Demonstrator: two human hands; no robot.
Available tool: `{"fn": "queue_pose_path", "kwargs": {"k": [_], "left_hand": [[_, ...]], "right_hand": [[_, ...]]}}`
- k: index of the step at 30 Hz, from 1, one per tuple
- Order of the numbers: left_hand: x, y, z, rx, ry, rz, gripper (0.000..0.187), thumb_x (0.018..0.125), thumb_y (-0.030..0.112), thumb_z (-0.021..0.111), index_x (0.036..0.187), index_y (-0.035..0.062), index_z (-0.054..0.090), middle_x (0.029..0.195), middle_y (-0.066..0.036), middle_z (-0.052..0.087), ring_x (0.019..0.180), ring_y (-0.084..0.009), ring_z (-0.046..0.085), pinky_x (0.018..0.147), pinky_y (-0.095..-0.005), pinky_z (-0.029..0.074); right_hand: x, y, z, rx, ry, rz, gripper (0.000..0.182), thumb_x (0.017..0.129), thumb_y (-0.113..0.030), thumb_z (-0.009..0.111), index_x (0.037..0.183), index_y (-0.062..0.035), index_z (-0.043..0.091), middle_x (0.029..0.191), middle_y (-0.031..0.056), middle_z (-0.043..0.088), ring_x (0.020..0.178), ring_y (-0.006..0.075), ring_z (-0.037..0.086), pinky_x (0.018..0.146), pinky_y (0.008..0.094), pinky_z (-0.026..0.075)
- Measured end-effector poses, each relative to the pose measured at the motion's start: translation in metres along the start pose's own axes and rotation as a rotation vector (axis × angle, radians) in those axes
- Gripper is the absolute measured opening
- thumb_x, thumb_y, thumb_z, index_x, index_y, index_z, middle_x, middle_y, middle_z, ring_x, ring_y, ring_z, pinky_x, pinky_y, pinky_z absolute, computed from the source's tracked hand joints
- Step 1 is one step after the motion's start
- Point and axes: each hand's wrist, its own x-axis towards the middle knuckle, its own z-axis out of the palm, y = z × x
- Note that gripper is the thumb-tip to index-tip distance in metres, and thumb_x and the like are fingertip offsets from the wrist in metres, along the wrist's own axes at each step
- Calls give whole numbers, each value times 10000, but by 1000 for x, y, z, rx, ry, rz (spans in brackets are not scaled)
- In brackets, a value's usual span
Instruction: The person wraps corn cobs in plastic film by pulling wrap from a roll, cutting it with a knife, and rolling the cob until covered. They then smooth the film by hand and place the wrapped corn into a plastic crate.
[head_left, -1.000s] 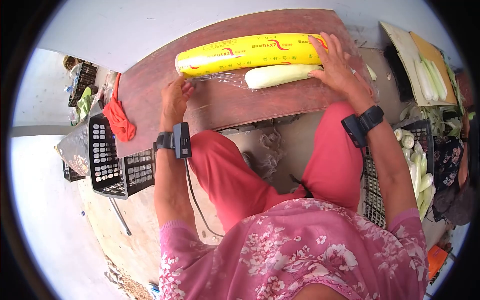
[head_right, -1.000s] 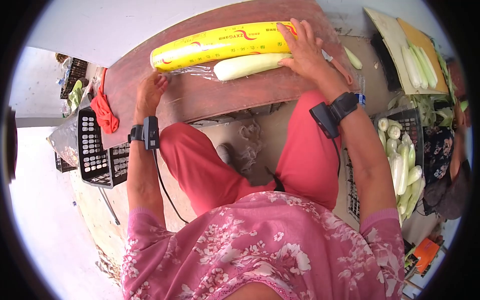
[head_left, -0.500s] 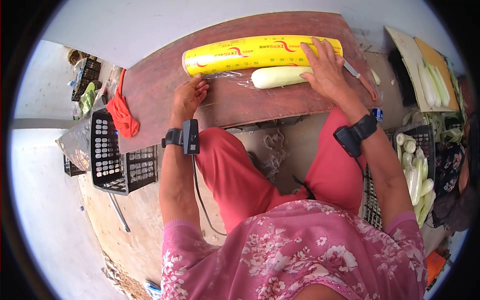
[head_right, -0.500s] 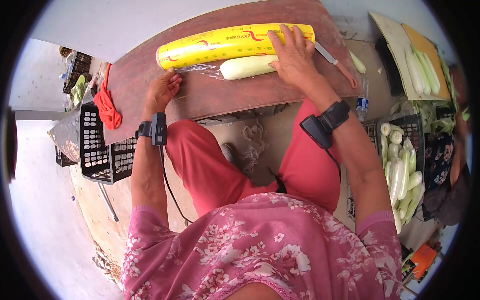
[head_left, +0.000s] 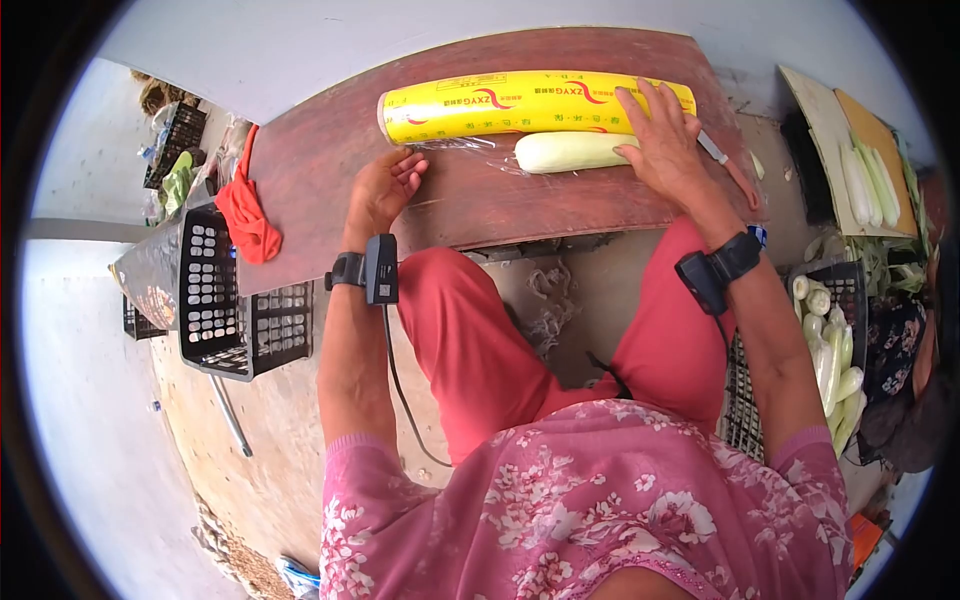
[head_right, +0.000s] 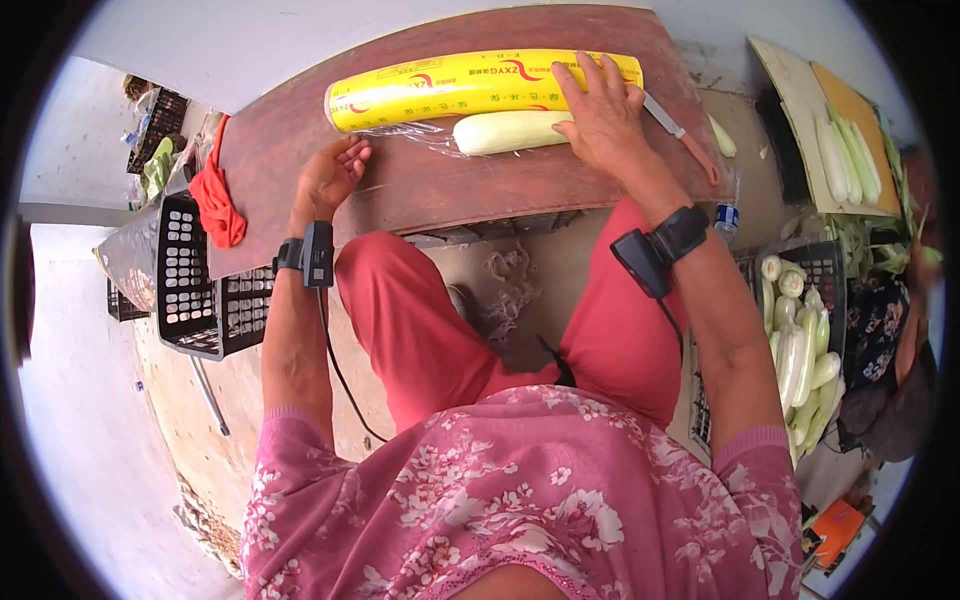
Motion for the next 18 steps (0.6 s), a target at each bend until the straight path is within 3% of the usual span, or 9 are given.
{"fn": "queue_pose_path", "kwargs": {"k": [8, 18], "left_hand": [[16, -8, 8, -31, 120, 74, 133, 947, 78, 520, 1013, -32, 551, 800, -95, 637, 645, -175, 648, 517, -236, 527], [-3, -8, -10, 218, 158, 14, 71, 897, 82, 563, 900, 13, 582, 741, -66, 628, 611, -158, 626, 514, -244, 480]], "right_hand": [[0, 1, -1, -13, 6, -8, 754, 801, -256, 737, 1450, -174, 362, 1496, 151, 294, 1389, 374, 243, 1029, 518, 243], [0, 3, 2, -3, 16, -22, 751, 810, -267, 727, 1456, -170, 357, 1504, 153, 285, 1391, 372, 239, 1040, 509, 226]]}}
